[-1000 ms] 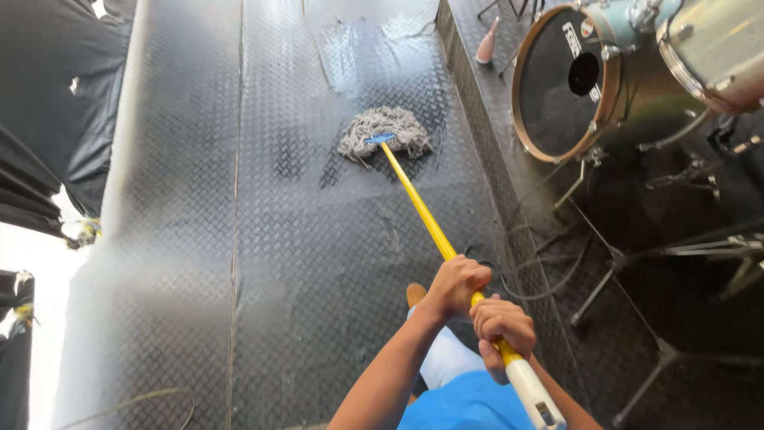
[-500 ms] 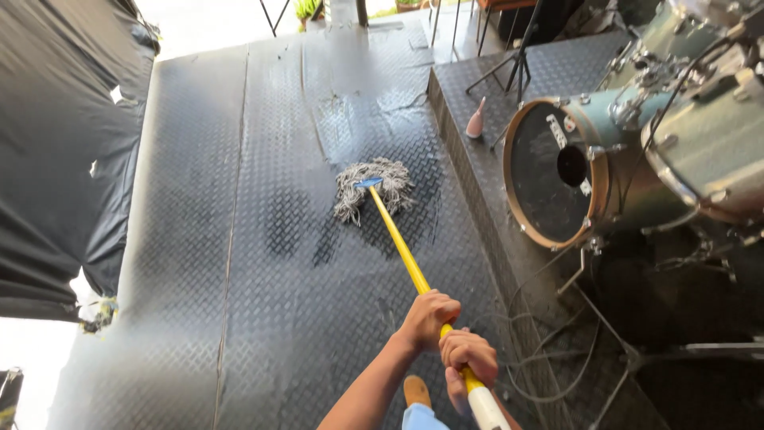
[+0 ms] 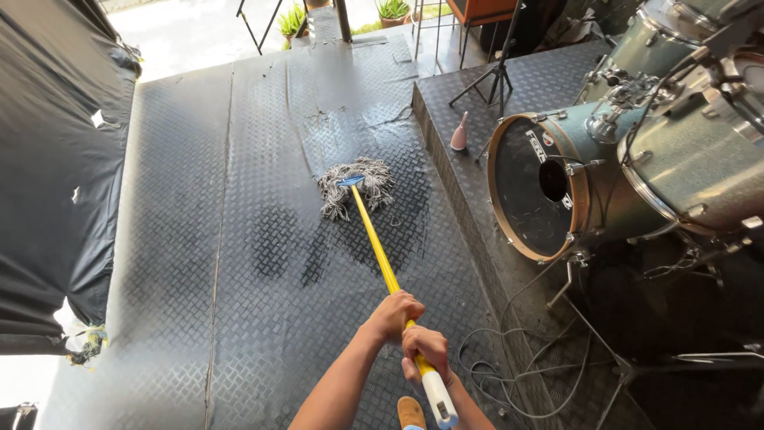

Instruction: Mopping a metal diamond-plate floor in a stage area.

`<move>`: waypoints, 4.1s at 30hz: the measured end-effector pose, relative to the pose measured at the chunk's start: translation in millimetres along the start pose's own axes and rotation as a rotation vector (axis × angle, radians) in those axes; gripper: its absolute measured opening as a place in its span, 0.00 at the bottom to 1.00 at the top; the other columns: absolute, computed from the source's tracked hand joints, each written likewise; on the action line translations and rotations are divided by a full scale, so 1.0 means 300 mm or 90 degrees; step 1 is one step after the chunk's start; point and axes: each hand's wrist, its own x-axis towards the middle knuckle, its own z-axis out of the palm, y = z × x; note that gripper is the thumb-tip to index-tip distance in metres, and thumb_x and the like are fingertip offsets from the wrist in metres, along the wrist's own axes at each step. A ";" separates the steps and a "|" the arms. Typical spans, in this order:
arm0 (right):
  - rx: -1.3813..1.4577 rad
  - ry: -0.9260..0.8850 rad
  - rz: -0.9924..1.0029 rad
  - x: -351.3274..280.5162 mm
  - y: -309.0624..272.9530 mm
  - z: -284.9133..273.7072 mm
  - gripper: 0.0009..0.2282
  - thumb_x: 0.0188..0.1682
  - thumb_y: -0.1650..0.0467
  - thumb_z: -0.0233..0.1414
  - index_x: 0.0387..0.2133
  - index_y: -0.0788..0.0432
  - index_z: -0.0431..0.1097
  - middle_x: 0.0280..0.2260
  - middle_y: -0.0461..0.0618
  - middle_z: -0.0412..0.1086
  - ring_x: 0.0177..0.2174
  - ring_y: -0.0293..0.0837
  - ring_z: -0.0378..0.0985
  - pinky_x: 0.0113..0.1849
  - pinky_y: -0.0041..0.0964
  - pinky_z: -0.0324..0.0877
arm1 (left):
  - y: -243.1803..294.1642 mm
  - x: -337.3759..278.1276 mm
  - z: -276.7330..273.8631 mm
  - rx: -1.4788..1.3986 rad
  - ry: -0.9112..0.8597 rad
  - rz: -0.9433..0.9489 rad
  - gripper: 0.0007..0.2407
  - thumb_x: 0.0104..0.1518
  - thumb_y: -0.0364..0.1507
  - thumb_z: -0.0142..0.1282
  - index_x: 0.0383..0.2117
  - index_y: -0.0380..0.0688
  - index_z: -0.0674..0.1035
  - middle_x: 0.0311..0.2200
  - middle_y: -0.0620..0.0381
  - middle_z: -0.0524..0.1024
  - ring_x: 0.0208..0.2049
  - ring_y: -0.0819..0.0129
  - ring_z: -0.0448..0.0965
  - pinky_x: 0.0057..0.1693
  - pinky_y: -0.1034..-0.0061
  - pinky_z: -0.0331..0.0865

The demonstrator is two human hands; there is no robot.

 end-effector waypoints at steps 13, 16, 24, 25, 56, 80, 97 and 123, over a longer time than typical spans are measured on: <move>0.000 -0.030 -0.018 -0.277 -0.352 0.151 0.10 0.34 0.71 0.55 0.15 0.54 0.58 0.17 0.42 0.60 0.20 0.41 0.60 0.27 0.32 0.62 | 0.314 -0.326 0.036 -0.013 -0.057 -0.103 0.11 0.39 0.24 0.59 0.11 0.44 0.65 0.16 0.60 0.69 0.22 0.62 0.68 0.37 0.69 0.69; 0.007 -0.059 -0.034 -0.406 -0.521 0.212 0.11 0.37 0.69 0.56 0.15 0.54 0.57 0.16 0.42 0.58 0.18 0.40 0.57 0.25 0.33 0.58 | 0.423 -0.498 0.108 -0.022 -0.026 -0.079 0.07 0.45 0.28 0.57 0.14 0.44 0.71 0.19 0.57 0.72 0.24 0.58 0.72 0.35 0.67 0.69; -0.039 -0.098 -0.040 -0.741 -0.987 0.286 0.12 0.37 0.67 0.57 0.14 0.53 0.58 0.16 0.42 0.61 0.18 0.41 0.59 0.27 0.33 0.61 | 0.988 -0.814 0.143 -0.062 0.079 -0.075 0.10 0.42 0.27 0.59 0.13 0.42 0.68 0.17 0.60 0.72 0.23 0.63 0.72 0.36 0.69 0.69; -0.045 -0.096 -0.041 -0.774 -1.033 0.286 0.12 0.37 0.67 0.57 0.14 0.53 0.58 0.16 0.42 0.61 0.18 0.41 0.59 0.27 0.33 0.61 | 1.058 -0.839 0.140 -0.064 0.079 -0.069 0.10 0.42 0.27 0.59 0.13 0.42 0.68 0.17 0.60 0.72 0.23 0.63 0.72 0.36 0.69 0.69; 0.096 -0.106 -0.075 -1.096 -1.699 -0.268 0.14 0.41 0.73 0.50 0.08 0.53 0.54 0.09 0.43 0.63 0.10 0.37 0.67 0.25 0.34 0.78 | 1.845 -0.692 0.340 -0.028 0.248 0.009 0.15 0.43 0.33 0.60 0.12 0.48 0.61 0.11 0.59 0.64 0.16 0.56 0.65 0.32 0.69 0.64; 0.115 -0.187 -0.021 -0.508 -0.963 0.120 0.09 0.35 0.65 0.49 0.16 0.56 0.58 0.17 0.45 0.64 0.18 0.46 0.66 0.31 0.42 0.72 | 0.860 -0.607 0.072 -0.020 0.263 -0.063 0.15 0.37 0.34 0.63 0.13 0.48 0.64 0.14 0.60 0.66 0.19 0.57 0.67 0.34 0.68 0.65; 0.158 -0.155 -0.027 -0.512 -0.894 0.187 0.07 0.36 0.71 0.52 0.13 0.59 0.62 0.14 0.51 0.61 0.15 0.52 0.68 0.26 0.48 0.69 | 0.706 -0.680 0.106 0.036 0.188 -0.065 0.18 0.39 0.45 0.60 0.11 0.51 0.63 0.10 0.52 0.64 0.19 0.50 0.73 0.36 0.63 0.70; 0.285 -0.143 -0.075 -1.015 -1.611 -0.591 0.13 0.48 0.74 0.45 0.13 0.52 0.57 0.09 0.43 0.65 0.10 0.38 0.66 0.24 0.34 0.75 | 1.915 -0.484 0.477 -0.024 0.305 -0.007 0.18 0.42 0.30 0.63 0.13 0.49 0.58 0.11 0.60 0.60 0.14 0.58 0.62 0.29 0.71 0.63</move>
